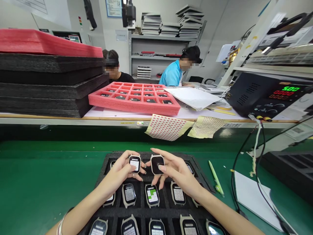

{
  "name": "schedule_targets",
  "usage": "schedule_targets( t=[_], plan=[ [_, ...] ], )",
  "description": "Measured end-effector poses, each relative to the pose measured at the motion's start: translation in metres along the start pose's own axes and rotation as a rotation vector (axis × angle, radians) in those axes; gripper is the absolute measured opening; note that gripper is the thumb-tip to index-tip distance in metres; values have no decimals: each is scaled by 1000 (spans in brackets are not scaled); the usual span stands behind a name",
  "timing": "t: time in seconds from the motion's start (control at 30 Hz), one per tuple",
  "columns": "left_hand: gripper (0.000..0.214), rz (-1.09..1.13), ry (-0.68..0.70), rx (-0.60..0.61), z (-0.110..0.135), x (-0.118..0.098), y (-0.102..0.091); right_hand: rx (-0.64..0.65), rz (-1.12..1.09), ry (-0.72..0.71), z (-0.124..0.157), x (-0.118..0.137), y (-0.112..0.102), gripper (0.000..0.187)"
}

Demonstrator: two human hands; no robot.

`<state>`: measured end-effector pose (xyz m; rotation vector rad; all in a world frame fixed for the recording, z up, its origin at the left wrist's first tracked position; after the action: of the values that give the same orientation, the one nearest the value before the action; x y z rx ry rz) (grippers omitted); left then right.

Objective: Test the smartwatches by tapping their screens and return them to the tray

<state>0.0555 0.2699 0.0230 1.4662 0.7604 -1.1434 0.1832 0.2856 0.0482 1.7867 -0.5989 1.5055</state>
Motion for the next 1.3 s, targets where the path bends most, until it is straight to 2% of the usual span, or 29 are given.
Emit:
schedule_targets(
  t=[0.23, 0.5, 0.87, 1.3],
  plan=[
    [22, -39, 30, 22, -2, 0, -1, 100, -71, -40, 0, 7, 9, 29],
    [23, -88, 51, 78, -1, 1, 3, 154, -142, -35, 0, 8, 12, 41],
    [23, -111, 44, 69, -1, 0, 4, 139, -137, -23, 2, 8, 8, 33],
    [27, -97, 53, 56, -2, -2, 3, 134, -111, 3, 1, 8, 8, 36]
  ],
)
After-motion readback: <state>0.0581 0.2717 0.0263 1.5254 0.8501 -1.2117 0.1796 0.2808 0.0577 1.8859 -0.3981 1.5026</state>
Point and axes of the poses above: each hand's wrist, its own z-axis away from the middle knuckle, its own y-axis out of the palm, x = y × z, the point moved 9 cm from there along -z, towards the middle knuckle, and after that the axes turned 2 degrees about y, right-handed, at the moved point
